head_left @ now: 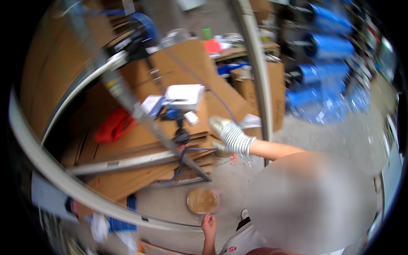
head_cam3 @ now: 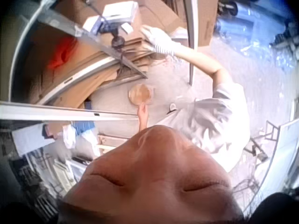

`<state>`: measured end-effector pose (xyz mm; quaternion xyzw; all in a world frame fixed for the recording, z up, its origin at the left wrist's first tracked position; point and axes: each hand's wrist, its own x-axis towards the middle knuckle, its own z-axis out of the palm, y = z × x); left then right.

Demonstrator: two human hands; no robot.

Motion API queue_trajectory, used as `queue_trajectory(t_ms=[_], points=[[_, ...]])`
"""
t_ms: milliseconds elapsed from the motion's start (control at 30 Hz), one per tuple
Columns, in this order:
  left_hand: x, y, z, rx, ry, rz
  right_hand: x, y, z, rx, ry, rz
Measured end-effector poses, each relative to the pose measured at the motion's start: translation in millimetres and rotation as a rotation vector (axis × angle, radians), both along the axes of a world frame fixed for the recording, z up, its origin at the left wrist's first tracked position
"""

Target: The person takes a sealant gun from a shelf and applies a line of sealant along the edge of a large rectangular panel held by another person.

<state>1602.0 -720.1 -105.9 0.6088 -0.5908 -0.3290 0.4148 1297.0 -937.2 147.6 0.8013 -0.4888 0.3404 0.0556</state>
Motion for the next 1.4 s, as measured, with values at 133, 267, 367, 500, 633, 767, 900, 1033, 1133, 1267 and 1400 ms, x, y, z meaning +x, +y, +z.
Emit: queue_trajectory(t_ms=[133,267,367,500,633,767,900,1033,1133,1267,1400], points=[[-54.8,-61.9,-17.7,0.121,0.027,-0.435,-79.6,147.1,-135.0,0.426,0.084,-0.045],[-130.3,-91.1,-16.2,0.151,-0.149,-0.796,-156.3,356.8,-226.4,1.179,-0.039,-0.509],[-209.7,-80.3,-17.4,0.168,-0.465,-1.021,-198.5,527.4,-249.9,1.341,-0.435,-1.224],[-347.8,-20.1,-17.9,0.138,-0.493,-1.39,-216.3,689.1,-267.8,1.289,-0.942,-1.751],[-494.2,78.9,-9.9,-0.016,-0.576,-1.776,-242.4,756.4,-277.4,1.199,-1.082,-1.815],[-602.1,184.1,35.1,-0.11,-0.544,-2.11,-292.2,772.2,-267.7,0.896,-1.263,-1.851],[-671.4,201.5,42.2,-0.008,-0.53,-2.209,-408.0,790.4,-229.3,0.271,-1.156,-1.94],[-717.5,150.1,5.6,0.06,-0.756,-2.086,-558.0,803.9,-192.4,0.004,-0.941,-1.956],[-789.4,137.8,-5.8,0.184,-0.825,-2.048,-666.2,814.8,-167.9,0.11,-0.861,-2.058],[-915.3,158.9,-7.4,0.091,-0.74,-2.084,-781.3,836.5,-179.7,0.242,-0.789,-2.338],[-1057.8,215.1,12.1,-0.094,-0.597,-2.241,-833.6,858.4,-197.9,0.585,-0.626,-2.352]])
